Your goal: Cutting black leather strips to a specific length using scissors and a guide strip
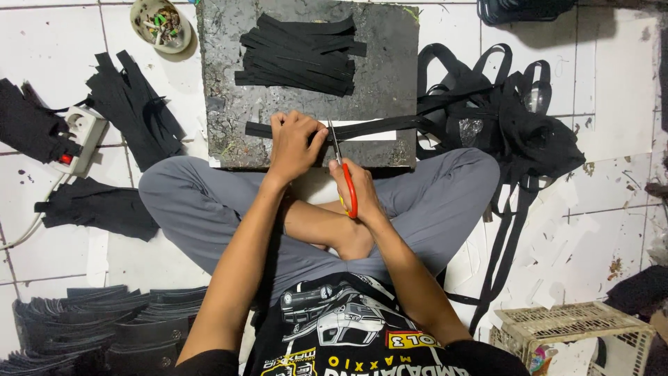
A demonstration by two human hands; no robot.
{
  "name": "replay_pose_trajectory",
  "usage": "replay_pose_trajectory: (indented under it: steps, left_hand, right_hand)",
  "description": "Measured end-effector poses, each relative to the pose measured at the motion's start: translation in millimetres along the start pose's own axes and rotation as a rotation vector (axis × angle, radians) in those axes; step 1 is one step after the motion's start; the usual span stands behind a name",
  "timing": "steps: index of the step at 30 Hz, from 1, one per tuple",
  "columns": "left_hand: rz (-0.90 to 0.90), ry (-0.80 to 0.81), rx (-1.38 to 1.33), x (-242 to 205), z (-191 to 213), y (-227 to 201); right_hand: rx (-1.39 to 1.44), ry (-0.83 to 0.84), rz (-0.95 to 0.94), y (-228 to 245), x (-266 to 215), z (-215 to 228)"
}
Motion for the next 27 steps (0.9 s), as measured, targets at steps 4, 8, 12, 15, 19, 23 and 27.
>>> replay_pose_trajectory:
  steps: [4, 8, 12, 15, 19, 23, 27]
  left_hand:
    - [-0.015, -0.024, 0.018, 0.0, -2.3, 1.5]
    - [-0.017, -0.049, 0.066, -0.8, -2.3, 0.6]
    - [-0.080, -0.117, 0.277, 7.2, 0.0, -2.8]
    - [-0.217, -0.224, 0.416, 27.3, 21.3, -25.6]
    - [-0.283, -0.268, 0.525, 56.4, 26.0, -47.5]
    - [-0.304, -0.258, 0.539, 75.6, -1.3, -43.7]
    - [-0.132, -0.145, 0.570, 68.3, -33.3, -38.1]
  right_hand:
    - [-0.084, -0.006, 0.016, 23.3, -6.0, 2.8]
    - [-0.125, 0.016, -0.010, 6.8, -9.5, 3.5]
    - [-0.028, 0.023, -0.125, -11.4, -26.6, 11.9]
    - [0.024, -0.025, -0.199, -25.0, -46.1, 32.0]
    - [-0.012, -0.114, -0.293, 13.0, -57.6, 78.1]
    - [0.077, -0.231, -0.282, 9.3, -53.4, 113.3]
    - [-0.007, -0.236, -0.294, 13.6, -40.4, 124.6]
Point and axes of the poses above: each hand's wrist, its own x-axis towards the middle knuckle, its own z-axis out of the back of the hand, y = z × x, the point moved 9 cm from there along x, towards the middle knuckle, and after that the axes turned 10 degrees about z, right-handed, at the moved point
